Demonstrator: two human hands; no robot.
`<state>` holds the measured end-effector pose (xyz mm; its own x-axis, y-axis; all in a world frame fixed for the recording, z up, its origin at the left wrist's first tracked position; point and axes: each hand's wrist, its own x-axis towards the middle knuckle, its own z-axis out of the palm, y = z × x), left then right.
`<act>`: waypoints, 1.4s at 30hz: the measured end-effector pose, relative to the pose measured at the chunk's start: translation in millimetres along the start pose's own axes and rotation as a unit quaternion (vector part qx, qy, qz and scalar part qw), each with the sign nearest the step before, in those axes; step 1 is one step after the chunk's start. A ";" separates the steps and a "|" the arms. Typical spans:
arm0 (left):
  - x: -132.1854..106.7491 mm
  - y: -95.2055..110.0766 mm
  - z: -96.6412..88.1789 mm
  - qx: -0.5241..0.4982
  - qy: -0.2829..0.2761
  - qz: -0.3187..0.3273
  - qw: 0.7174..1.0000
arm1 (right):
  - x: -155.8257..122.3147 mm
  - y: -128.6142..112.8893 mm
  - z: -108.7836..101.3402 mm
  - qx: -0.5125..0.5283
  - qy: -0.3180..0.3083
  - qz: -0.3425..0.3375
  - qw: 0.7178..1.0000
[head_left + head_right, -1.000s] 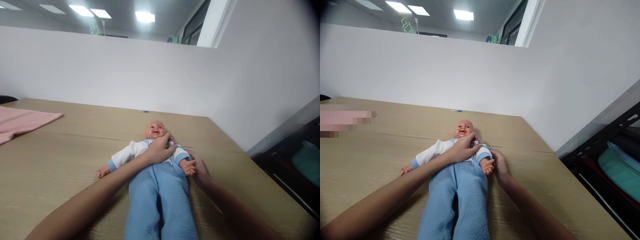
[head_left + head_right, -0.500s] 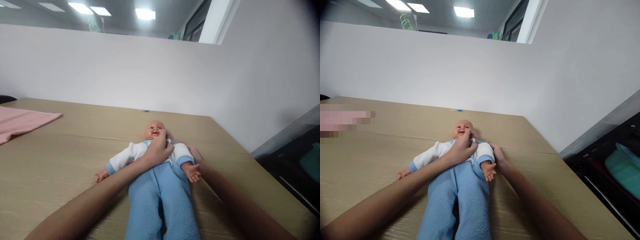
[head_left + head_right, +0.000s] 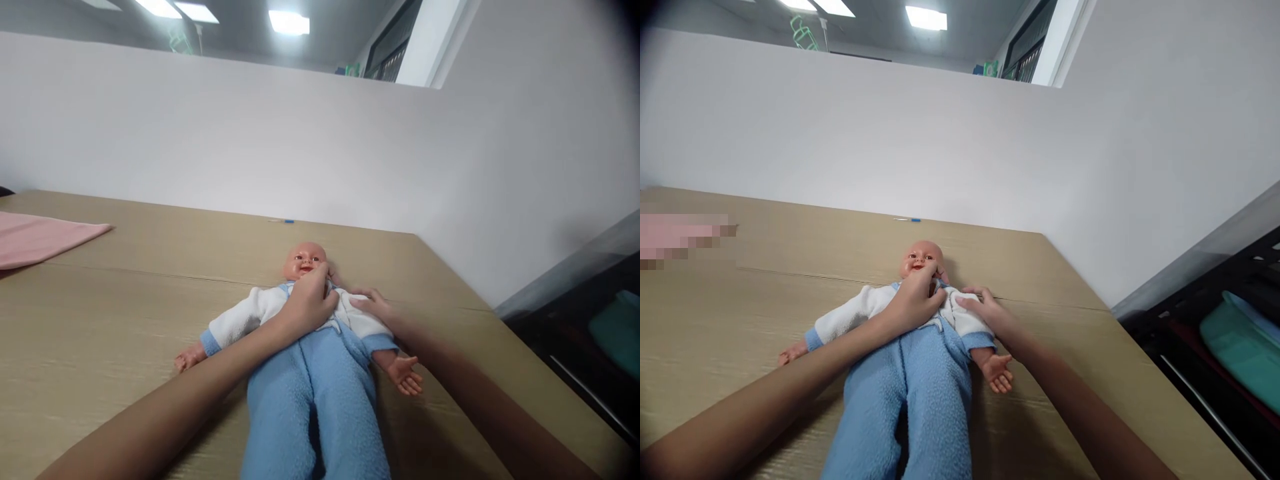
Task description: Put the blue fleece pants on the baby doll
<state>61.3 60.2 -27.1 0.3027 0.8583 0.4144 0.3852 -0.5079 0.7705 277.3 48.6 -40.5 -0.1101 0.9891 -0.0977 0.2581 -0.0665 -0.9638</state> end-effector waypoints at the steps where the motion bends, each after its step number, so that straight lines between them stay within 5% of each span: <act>1: 0.1 0.2 0.1 0.001 -0.003 0.001 1.000 | -11.7 -1.4 -6.4 -0.011 -0.011 0.009 1.000; 7: -0.4 -0.4 0.3 0.004 -0.009 0.015 1.000 | -67.9 -23.7 -55.2 -0.221 -0.111 -0.083 0.965; 15: -1.1 -0.8 1.1 0.032 0.000 0.042 0.999 | -45.5 15.2 -98.1 -0.201 -0.064 -0.069 0.975; 18: -4.1 6.1 -0.9 0.093 -0.003 0.029 0.995 | -47.5 22.4 -91.9 -0.221 -0.030 -0.103 0.969; 22: -7.9 18.3 -5.7 0.203 -0.012 0.018 0.979 | -64.8 11.3 -61.4 -0.350 0.088 -0.277 0.891; 24: -8.5 22.9 -8.1 0.250 -0.017 0.025 0.968 | -77.8 2.5 -38.9 -0.357 0.056 -0.324 0.875; 27: -9.4 27.4 -11.4 0.302 -0.022 0.051 0.952 | -93.4 -3.9 -9.2 -0.286 -0.050 -0.262 0.920; 31: -13.8 33.6 -14.5 0.277 -0.062 0.109 0.953 | -91.2 4.1 4.2 -0.101 -0.106 -0.110 0.983; 35: -20.0 40.3 -12.5 0.192 -0.142 0.142 0.961 | -74.0 16.1 1.4 0.066 -0.083 -0.044 0.993; 42: -18.9 32.7 0.7 0.157 -0.166 0.060 0.972 | -69.3 32.5 10.8 0.006 -0.009 -0.073 0.997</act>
<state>68.7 27.4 -10.0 0.6070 0.7465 0.2725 0.5603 -0.6452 0.5194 283.0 -23.5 -67.8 -0.1633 0.9858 0.0389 0.2265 0.0758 -0.9711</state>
